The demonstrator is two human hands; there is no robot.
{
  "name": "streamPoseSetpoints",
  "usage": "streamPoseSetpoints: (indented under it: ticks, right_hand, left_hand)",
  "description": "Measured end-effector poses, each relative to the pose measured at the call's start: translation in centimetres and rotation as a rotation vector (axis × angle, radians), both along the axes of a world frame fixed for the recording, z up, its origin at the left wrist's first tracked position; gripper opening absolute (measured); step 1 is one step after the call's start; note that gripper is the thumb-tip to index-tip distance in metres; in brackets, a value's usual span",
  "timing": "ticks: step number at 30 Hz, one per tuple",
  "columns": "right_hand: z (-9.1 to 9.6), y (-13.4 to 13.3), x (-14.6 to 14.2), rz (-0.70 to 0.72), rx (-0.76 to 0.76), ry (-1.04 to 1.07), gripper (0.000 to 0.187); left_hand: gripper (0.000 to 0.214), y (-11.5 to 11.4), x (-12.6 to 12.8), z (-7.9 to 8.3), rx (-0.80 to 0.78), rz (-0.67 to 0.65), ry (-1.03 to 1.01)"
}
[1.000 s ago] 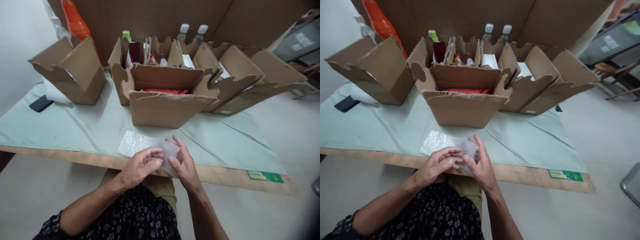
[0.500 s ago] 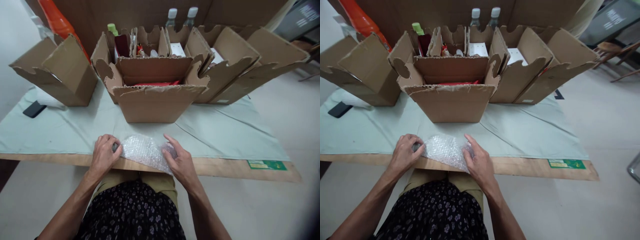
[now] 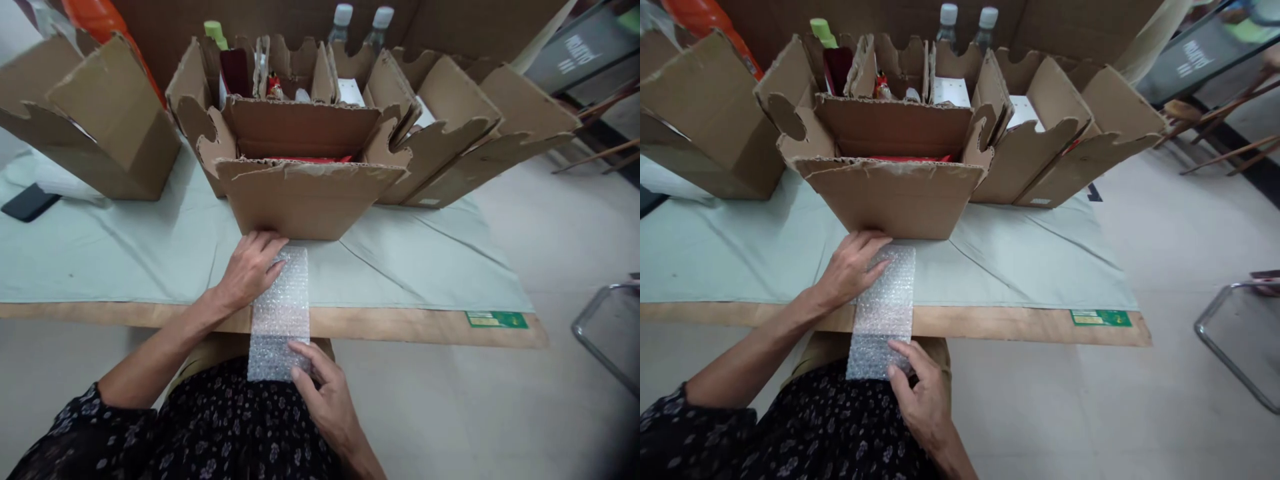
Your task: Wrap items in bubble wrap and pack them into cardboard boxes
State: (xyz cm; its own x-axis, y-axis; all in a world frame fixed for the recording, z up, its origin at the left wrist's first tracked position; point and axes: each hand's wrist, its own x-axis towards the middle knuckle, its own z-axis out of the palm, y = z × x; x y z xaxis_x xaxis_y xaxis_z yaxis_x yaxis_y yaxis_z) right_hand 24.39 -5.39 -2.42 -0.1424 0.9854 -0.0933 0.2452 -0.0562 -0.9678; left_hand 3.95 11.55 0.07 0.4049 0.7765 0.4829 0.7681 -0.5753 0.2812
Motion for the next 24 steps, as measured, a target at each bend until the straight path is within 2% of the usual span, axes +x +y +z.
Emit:
streamPoseSetpoints:
  ticks: [3,5,8,11,13,15,17,19,21,24]
  right_hand:
    - [-0.2,-0.1,-0.3,0.016,-0.049,0.055,0.031]
    - [-0.2,0.0,0.0,0.018,-0.1,0.1,0.03]
    - [-0.2,0.4,0.3,0.013,-0.228,0.207,0.029]
    - [-0.1,0.9,-0.1,-0.05,-0.358,0.407,0.032]
    - [0.1,1.2,-0.6,-0.106,-0.407,0.552,0.036]
    - [0.4,1.5,-1.0,-0.12,-0.41,0.647,0.04]
    - [0.7,1.7,-1.2,-0.105,-0.374,0.697,0.045]
    - [0.9,1.8,-0.9,-0.101,-0.323,0.717,0.048]
    - [1.1,1.7,-0.2,-0.139,-0.243,0.675,0.046]
    - [1.4,1.7,0.9,-0.215,-0.022,0.432,0.033]
  left_hand:
    - [0.03,-2.1,-1.4,0.7,-0.044,-0.066,-0.086]
    - [0.039,-4.7,-3.2,1.7,-0.197,-0.176,-0.131]
    - [0.061,-8.8,-5.5,3.3,-0.501,-0.358,-0.093]
    - [0.074,-11.7,-6.0,3.8,-0.615,-0.423,-0.041]
    - [0.07,-12.4,-5.3,3.2,-0.563,-0.391,-0.067]
    - [0.057,-12.4,-4.2,2.2,-0.47,-0.313,-0.166]
    - [0.039,-11.9,-3.2,1.2,-0.41,-0.2,-0.297]
    - [0.026,-11.3,-2.5,0.6,-0.423,-0.07,-0.385]
    - [0.023,-10.9,-2.2,0.4,-0.482,0.055,-0.416]
    - [0.036,-10.6,-2.0,0.6,-0.563,0.17,-0.418]
